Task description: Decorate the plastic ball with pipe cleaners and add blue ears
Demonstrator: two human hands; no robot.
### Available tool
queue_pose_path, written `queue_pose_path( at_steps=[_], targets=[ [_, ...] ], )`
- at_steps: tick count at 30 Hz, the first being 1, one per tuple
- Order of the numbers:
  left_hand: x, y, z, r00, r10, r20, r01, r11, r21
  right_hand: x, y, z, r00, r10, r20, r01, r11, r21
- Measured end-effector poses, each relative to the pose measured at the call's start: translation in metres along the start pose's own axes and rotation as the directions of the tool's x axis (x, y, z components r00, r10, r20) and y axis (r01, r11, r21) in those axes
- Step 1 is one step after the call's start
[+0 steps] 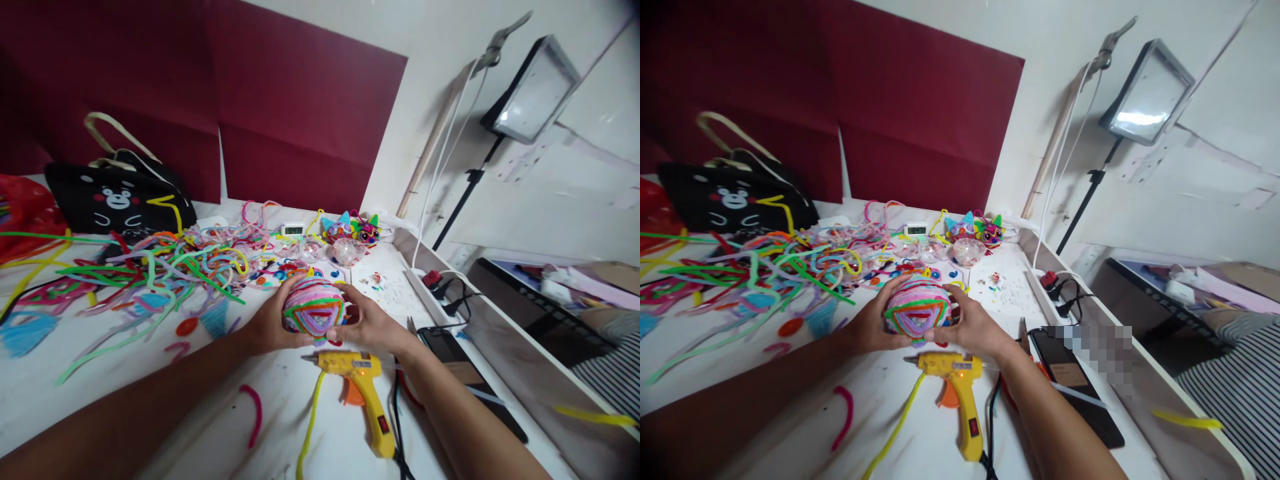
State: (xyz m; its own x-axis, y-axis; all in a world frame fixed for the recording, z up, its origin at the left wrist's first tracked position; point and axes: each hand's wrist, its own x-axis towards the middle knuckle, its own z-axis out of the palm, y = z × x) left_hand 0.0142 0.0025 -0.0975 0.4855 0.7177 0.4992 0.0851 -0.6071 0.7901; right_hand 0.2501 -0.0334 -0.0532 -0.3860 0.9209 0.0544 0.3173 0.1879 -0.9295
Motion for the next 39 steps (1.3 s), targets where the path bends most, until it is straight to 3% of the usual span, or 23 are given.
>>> queue_pose_path(
  at_steps=[9, 22, 34, 39],
  targets=[
    [0.002, 0.009, -0.002, 0.971, 0.216, -0.102, -0.195, 0.963, 0.185, -0.001, -0.008, 0.002, 0.991, -0.123, -0.059, 0.121, 0.992, -0.046],
    [0.002, 0.002, -0.005, 0.947, 0.312, -0.081, -0.269, 0.904, 0.331, -0.002, -0.010, 0.004, 0.960, -0.270, -0.072, 0.257, 0.954, -0.153],
    [0.004, 0.008, -0.005, 0.920, 0.386, -0.060, -0.338, 0.864, 0.373, -0.002, -0.009, 0.003, 0.961, -0.267, -0.066, 0.254, 0.954, -0.158],
    [0.006, 0.012, -0.004, 0.916, 0.390, -0.092, -0.335, 0.872, 0.357, -0.002, -0.008, 0.003, 0.973, -0.228, -0.047, 0.225, 0.973, -0.060]
  ],
)
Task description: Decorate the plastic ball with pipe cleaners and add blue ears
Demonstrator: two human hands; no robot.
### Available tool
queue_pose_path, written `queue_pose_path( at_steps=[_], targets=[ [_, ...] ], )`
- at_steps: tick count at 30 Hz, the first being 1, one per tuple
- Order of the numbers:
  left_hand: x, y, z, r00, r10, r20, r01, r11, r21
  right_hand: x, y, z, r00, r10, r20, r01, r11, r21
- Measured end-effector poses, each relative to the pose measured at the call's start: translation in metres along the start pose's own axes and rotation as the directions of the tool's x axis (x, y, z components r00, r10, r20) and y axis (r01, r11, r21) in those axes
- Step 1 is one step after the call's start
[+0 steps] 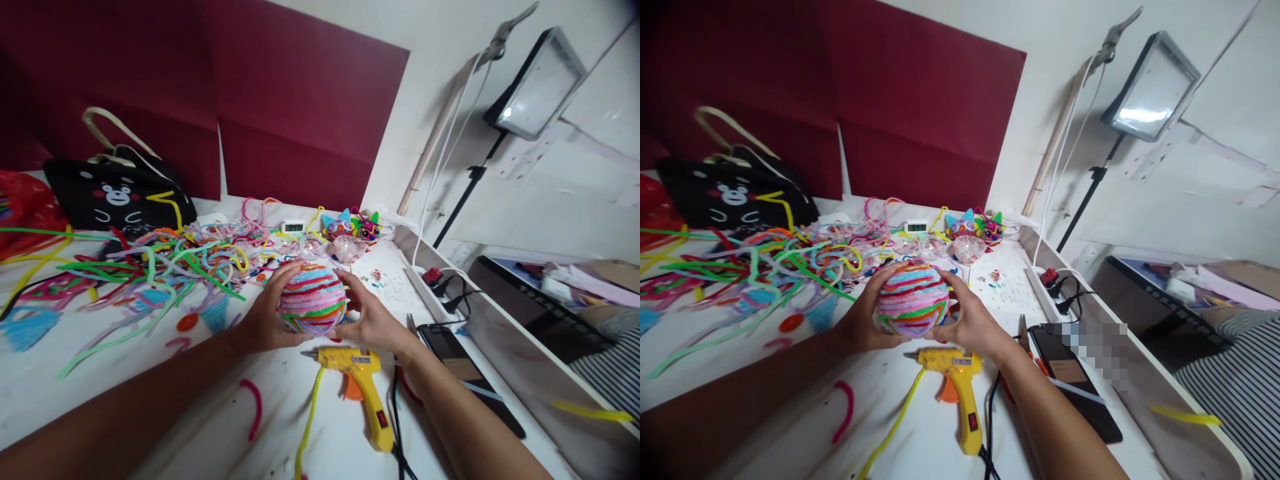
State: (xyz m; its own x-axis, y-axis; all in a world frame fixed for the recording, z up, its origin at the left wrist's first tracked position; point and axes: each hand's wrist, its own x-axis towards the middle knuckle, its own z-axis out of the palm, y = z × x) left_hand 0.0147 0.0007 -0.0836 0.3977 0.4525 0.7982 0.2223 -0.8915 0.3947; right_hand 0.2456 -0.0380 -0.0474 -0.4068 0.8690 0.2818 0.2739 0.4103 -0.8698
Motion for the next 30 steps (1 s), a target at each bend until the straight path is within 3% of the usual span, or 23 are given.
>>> queue_pose_path(
  at_steps=[13, 21, 25, 30],
  targets=[
    [0.0011, 0.0053, -0.0029, 1.000, -0.022, 0.006, 0.023, 0.993, -0.118, 0.0002, 0.0011, 0.0017, 0.996, 0.063, 0.057, -0.077, 0.952, 0.295],
    [-0.0018, 0.0028, -0.0039, 0.984, -0.167, 0.061, 0.176, 0.961, -0.214, 0.0023, 0.0001, 0.0020, 0.997, 0.073, 0.032, -0.080, 0.935, 0.347],
    [-0.0010, 0.0037, -0.0048, 0.981, -0.178, 0.081, 0.192, 0.954, -0.228, 0.0023, -0.0009, 0.0029, 0.994, 0.106, 0.028, -0.109, 0.925, 0.364],
    [-0.0040, 0.0022, -0.0009, 0.958, -0.271, 0.089, 0.286, 0.906, -0.313, 0.0018, -0.0022, 0.0060, 0.992, 0.129, 0.005, -0.124, 0.942, 0.311]
  ],
)
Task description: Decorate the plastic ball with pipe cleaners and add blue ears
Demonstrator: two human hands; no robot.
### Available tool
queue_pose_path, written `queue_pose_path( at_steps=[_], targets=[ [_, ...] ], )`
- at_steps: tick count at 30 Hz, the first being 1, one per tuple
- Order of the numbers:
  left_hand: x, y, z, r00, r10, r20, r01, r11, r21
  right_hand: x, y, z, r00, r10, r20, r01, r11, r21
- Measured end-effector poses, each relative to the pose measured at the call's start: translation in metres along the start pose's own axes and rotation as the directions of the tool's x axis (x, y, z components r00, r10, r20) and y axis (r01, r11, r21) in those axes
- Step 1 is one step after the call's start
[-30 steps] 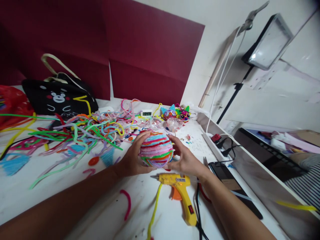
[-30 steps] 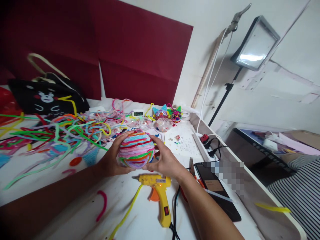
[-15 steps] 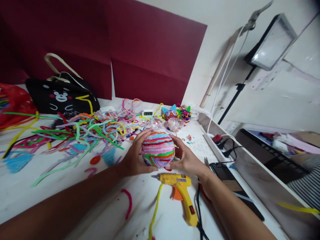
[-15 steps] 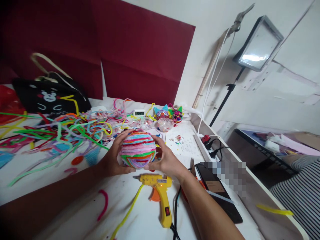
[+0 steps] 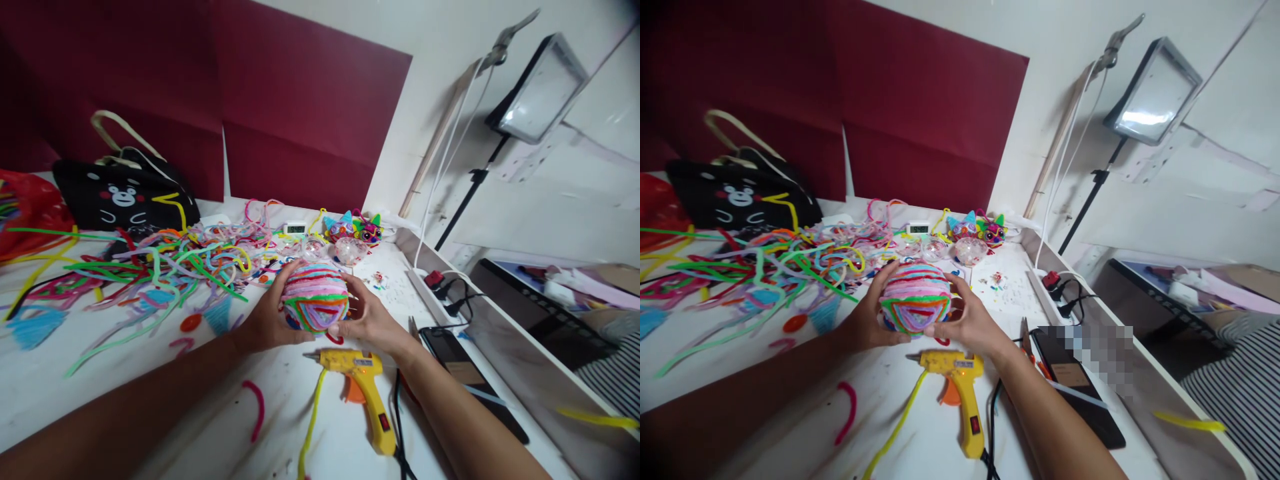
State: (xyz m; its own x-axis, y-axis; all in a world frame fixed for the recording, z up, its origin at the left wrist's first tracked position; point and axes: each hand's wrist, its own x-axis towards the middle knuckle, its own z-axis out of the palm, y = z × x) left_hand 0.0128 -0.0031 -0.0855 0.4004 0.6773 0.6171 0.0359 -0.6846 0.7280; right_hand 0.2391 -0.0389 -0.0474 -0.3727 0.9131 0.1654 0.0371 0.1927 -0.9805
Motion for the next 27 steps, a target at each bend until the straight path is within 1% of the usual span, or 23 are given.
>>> queue_pose_path(
  at_steps=[5, 8, 11, 14, 17, 19, 22, 24, 25, 26, 27],
  targets=[
    [0.002, -0.006, 0.002, 0.992, -0.121, -0.041, 0.110, 0.972, -0.208, 0.000, 0.000, 0.000, 1.000, -0.016, -0.021, 0.015, 0.999, -0.042],
    [0.007, -0.006, 0.000, 0.984, -0.168, -0.052, 0.147, 0.948, -0.283, 0.000, 0.002, -0.002, 0.999, -0.019, -0.030, 0.017, 0.999, -0.046],
    [0.010, -0.003, -0.001, 0.971, -0.237, -0.023, 0.210, 0.897, -0.388, 0.002, 0.002, -0.005, 0.999, -0.005, -0.043, 0.003, 0.999, -0.037],
    [0.010, 0.002, -0.001, 0.949, -0.316, 0.022, 0.281, 0.809, -0.516, 0.003, 0.000, -0.007, 0.999, 0.012, -0.043, -0.012, 1.000, -0.009],
    [0.007, 0.003, 0.001, 0.935, -0.345, 0.076, 0.322, 0.740, -0.591, 0.004, -0.003, -0.009, 0.998, 0.031, -0.054, -0.030, 0.999, 0.013],
    [0.007, 0.002, 0.001, 0.937, -0.340, 0.078, 0.316, 0.732, -0.603, 0.005, -0.005, -0.010, 0.997, 0.034, -0.066, -0.033, 0.999, 0.021],
    [0.012, 0.004, -0.004, 0.939, -0.343, 0.028, 0.284, 0.728, -0.623, 0.006, -0.009, -0.013, 0.993, 0.017, -0.119, -0.017, 1.000, -0.002],
    [0.020, 0.010, -0.012, 0.926, -0.376, -0.012, 0.279, 0.708, -0.649, 0.007, -0.010, -0.017, 0.983, -0.008, -0.185, 0.003, 1.000, -0.028],
    [0.025, 0.015, -0.018, 0.918, -0.397, -0.010, 0.291, 0.690, -0.663, 0.008, -0.010, -0.019, 0.975, -0.021, -0.220, 0.013, 0.999, -0.038],
    [0.031, 0.021, -0.024, 0.917, -0.398, -0.033, 0.270, 0.678, -0.684, 0.008, -0.010, -0.021, 0.968, -0.033, -0.250, 0.022, 0.999, -0.043],
    [0.036, 0.028, -0.031, 0.919, -0.385, -0.082, 0.226, 0.685, -0.692, 0.009, -0.009, -0.024, 0.961, -0.040, -0.272, 0.029, 0.999, -0.046]
  ],
)
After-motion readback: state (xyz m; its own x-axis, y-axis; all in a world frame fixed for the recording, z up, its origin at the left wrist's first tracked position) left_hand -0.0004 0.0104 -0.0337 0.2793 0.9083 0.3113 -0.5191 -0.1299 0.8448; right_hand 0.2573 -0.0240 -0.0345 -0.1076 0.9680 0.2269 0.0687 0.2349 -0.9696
